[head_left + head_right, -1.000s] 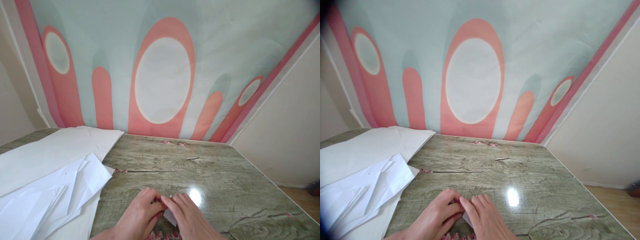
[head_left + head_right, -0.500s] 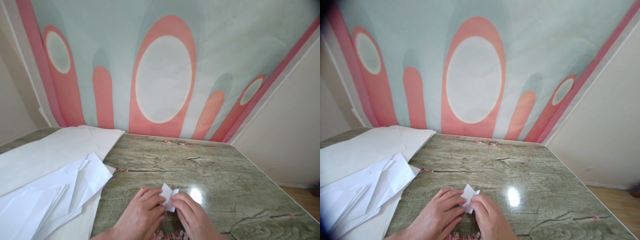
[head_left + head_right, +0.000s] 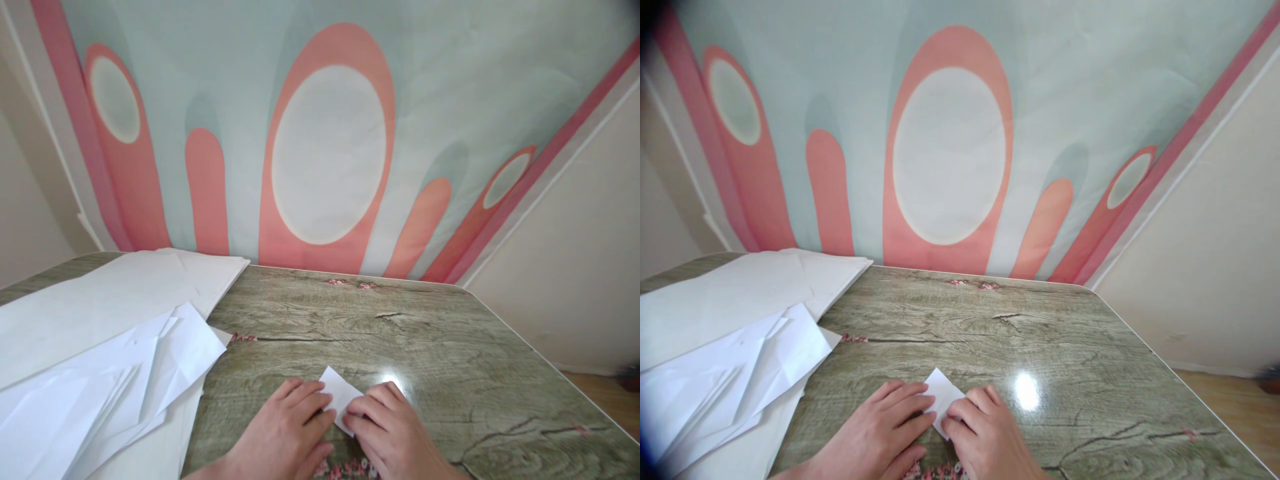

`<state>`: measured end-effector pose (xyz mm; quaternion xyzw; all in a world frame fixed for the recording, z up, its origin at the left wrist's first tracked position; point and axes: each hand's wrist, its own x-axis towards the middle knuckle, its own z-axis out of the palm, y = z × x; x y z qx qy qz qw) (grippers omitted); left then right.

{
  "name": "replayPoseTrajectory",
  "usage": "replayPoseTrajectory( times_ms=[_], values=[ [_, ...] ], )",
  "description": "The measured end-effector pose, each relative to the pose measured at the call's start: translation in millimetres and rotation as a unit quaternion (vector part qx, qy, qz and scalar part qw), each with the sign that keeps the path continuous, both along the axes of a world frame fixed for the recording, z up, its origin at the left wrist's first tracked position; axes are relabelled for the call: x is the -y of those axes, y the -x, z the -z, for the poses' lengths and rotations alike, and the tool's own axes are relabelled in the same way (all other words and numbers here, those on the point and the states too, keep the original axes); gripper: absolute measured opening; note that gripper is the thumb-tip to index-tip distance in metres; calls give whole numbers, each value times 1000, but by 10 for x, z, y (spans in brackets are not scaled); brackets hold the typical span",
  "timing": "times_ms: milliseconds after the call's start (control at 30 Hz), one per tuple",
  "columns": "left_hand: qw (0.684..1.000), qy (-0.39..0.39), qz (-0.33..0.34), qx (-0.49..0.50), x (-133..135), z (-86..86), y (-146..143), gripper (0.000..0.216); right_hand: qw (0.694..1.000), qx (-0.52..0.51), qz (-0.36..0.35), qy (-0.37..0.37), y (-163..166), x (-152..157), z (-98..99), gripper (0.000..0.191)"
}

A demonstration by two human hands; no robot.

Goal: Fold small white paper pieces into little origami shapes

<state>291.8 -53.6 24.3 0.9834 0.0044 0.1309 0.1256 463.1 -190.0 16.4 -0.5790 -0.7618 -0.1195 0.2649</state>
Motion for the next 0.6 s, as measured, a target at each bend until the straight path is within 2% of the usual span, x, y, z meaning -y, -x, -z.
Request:
replayPoseTrajectory(
  times_ms=[233,367,600],
  values=[
    [999,-10,-5,-30,27,-108,9,29,997,-4,-51,61,-33,-1,-100,17],
    [999,-15,-1,-38,27,-110,-1,27,995,-22,-51,78,-60,14,-48,14],
    [999,-27,3,-35,49,-108,9,32,995,-78,-21,62,-34,6,-4,15]
  ],
)
